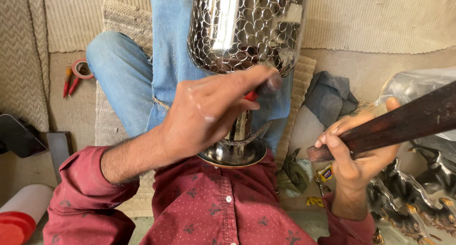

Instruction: The person sits on the floor holding a punch chisel against the base of a silver-plated decorative vase and repeatedly strikes the chisel with a wooden mallet, repositioning the chisel around the vase's stem and base to work the metal surface.

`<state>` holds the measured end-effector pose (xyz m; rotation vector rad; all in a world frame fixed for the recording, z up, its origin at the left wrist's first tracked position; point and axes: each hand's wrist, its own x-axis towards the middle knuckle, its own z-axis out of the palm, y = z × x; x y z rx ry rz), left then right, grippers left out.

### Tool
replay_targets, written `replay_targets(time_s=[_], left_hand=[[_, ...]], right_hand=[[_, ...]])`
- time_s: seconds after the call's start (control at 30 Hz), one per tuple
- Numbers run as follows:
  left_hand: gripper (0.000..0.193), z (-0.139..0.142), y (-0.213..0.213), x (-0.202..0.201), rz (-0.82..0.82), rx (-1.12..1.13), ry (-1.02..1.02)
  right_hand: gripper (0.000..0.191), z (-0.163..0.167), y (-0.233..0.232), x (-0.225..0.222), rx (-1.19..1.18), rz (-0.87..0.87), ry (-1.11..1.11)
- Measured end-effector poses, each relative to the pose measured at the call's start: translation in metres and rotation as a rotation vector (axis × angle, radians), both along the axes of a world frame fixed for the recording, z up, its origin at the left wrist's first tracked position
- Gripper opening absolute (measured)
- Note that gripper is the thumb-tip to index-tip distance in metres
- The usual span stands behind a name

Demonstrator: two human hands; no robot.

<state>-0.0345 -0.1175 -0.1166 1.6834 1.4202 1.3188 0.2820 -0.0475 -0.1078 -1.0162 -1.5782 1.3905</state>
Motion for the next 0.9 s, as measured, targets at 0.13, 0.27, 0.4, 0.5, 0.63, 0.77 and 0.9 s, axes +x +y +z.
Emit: replay_targets(time_s=[0.13, 0.27, 0.4, 0.5, 0.63, 0.77, 0.9], left_hand=[[0.07, -0.002, 0.004, -0.001, -0.103, -0.012, 0.038], [0.07, -0.003, 0.007, -0.003, -0.135, -0.036, 0.011], [0.071, -0.003, 0.007, -0.003, -0.15, -0.045, 0.021], [0.071, -0.003, 0.007, -0.004, -0.15, -0.046, 0.019], [0.074, -0.003, 0.007, -0.003, -0.127, -0.029, 0.044], [0.07, -0.001, 0.003, -0.001, -0.06, -0.007, -0.01], [0.066, -0.002, 0.0, 0.001, 0.014, 0.014, -0.087]], right_hand=[[0.088, 0.006, 0.011, 0.006, -0.035, 0.019, 0.002], [0.073, 0.014, 0.02, 0.012, 0.071, 0.1, 0.063], [0.038, 0.022, 0.03, 0.02, 0.092, 0.181, 0.039], [0.035, 0.029, 0.037, 0.02, 0.191, 0.201, -0.234], [0.049, 0.048, 0.049, 0.0, 0.456, 0.284, -0.686], [0.069, 0.069, 0.063, -0.041, 0.4, 0.322, -0.692], [0.086, 0.087, 0.077, -0.059, 0.452, 0.567, -1.075]])
